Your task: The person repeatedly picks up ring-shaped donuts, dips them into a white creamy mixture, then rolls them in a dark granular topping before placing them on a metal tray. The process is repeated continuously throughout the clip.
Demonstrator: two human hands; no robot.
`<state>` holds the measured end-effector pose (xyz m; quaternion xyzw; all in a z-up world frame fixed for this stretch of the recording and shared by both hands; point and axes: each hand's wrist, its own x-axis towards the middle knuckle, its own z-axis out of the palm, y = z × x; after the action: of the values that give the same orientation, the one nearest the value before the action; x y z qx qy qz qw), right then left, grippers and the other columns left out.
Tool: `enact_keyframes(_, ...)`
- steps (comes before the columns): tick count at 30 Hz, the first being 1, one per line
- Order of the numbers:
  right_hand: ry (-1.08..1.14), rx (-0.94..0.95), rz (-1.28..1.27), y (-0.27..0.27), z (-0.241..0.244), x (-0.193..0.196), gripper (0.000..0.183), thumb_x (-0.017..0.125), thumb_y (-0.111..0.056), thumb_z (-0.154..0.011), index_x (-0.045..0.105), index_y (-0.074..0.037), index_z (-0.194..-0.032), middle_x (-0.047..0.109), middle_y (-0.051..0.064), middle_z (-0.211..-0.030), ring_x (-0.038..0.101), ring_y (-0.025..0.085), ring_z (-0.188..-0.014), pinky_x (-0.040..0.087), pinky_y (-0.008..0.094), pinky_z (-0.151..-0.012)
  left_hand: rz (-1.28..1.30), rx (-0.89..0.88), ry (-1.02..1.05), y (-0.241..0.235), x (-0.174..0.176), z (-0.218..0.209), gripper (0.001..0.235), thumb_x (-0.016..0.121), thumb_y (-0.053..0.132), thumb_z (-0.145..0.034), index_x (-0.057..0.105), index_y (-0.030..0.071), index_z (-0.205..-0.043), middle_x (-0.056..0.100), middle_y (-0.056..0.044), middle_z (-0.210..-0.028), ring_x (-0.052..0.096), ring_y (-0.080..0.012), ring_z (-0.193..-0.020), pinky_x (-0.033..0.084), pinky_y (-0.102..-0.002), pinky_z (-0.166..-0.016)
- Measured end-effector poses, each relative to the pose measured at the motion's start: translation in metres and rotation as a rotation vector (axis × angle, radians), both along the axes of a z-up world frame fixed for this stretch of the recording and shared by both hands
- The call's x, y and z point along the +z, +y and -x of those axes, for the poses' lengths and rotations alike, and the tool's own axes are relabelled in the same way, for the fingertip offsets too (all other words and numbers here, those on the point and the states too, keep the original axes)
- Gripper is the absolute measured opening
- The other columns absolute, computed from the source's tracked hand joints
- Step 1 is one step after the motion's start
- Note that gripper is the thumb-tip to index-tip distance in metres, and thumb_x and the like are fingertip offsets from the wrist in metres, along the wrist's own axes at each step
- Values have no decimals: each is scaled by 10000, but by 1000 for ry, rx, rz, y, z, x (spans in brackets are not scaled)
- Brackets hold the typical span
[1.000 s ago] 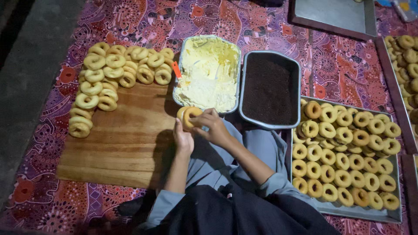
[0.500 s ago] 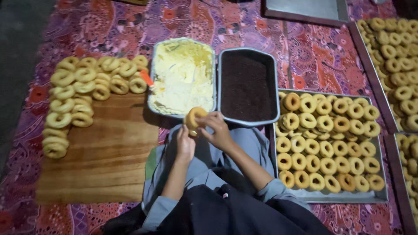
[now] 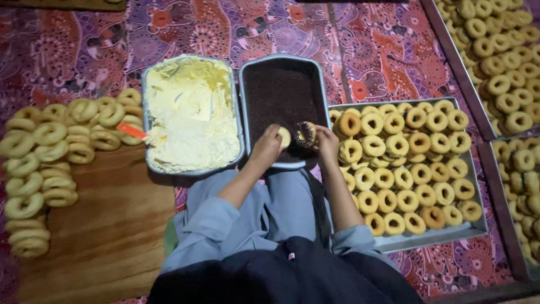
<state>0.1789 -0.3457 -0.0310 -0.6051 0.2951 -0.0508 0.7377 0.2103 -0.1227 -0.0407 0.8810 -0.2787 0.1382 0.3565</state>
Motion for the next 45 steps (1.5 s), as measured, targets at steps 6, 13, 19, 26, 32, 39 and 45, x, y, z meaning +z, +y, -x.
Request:
enact_keyframes(6, -104, 80, -656, -3, 23, 33, 346, 555, -145, -844, 711, -57, -1141, 740, 110, -1066, 702, 248, -973, 604, 423, -845, 381, 199, 591, -22, -55, -14, 214, 570, 169, -1045, 669, -15, -1092, 648, -207, -1130, 592, -357, -994, 466, -465, -897)
enact_keyframes(13, -597, 283, 1105, 56, 41, 77, 342, 736, -126, -880, 700, -58, -1213, 713, 113, -1167, 633, 296, -1112, 553, 415, -950, 1661, 18, 1356, -28, -72, 14, 362, 342, 204, -1079, 555, 53, -1330, 648, -122, -1262, 641, -259, -1156, 525, -433, -972)
enact_keyframes(19, -426, 98, 599, 60, 32, 79, 473, 786, -188, -886, 608, -107, -1316, 646, 137, -1268, 605, 314, -1093, 483, 426, -905, 1610, -36, 1350, -36, -29, 16, 370, 408, 227, -1058, 568, 35, -1331, 630, -158, -1306, 632, -301, -1203, 524, -484, -1044)
enact_keyframes(26, -98, -144, -448, -16, 84, 20, 274, 718, -215, -850, 663, -103, -1093, 648, 83, -1107, 667, 241, -965, 579, 410, -806, 223, 356, 579, -21, 32, 35, 495, 745, 347, -910, 630, 54, -1292, 311, -378, -1487, 415, -520, -1318, 397, -539, -1089)
enact_keyframes(32, -75, -325, -228, -98, 164, -25, 115, 746, -121, -859, 676, -103, -949, 602, -4, -789, 548, 109, -587, 574, 319, -603, 231, 622, 253, 89, 19, 87, 344, 732, 208, -909, 693, 87, -1228, 544, -207, -1428, 515, -385, -1346, 406, -468, -1157)
enact_keyframes(39, 97, -436, 32, -98, 153, -32, 298, 779, -250, -845, 715, -34, -1038, 710, 46, -911, 672, 153, -738, 584, 313, -650, 861, 1129, 347, 275, -60, 196, 273, 643, 173, -1003, 642, -3, -1211, 679, -149, -1151, 655, -232, -1033, 552, -353, -895)
enact_keyframes(45, 501, -400, 1041, -73, 156, 10, 633, 817, -434, -942, 621, 81, -1253, 676, 293, -1065, 626, 452, -989, 488, 547, -922, -13, 1783, 60, 439, -86, 248, 582, 838, 225, -904, 550, -117, -1276, 549, -340, -1247, 506, -480, -1123, 447, -600, -971)
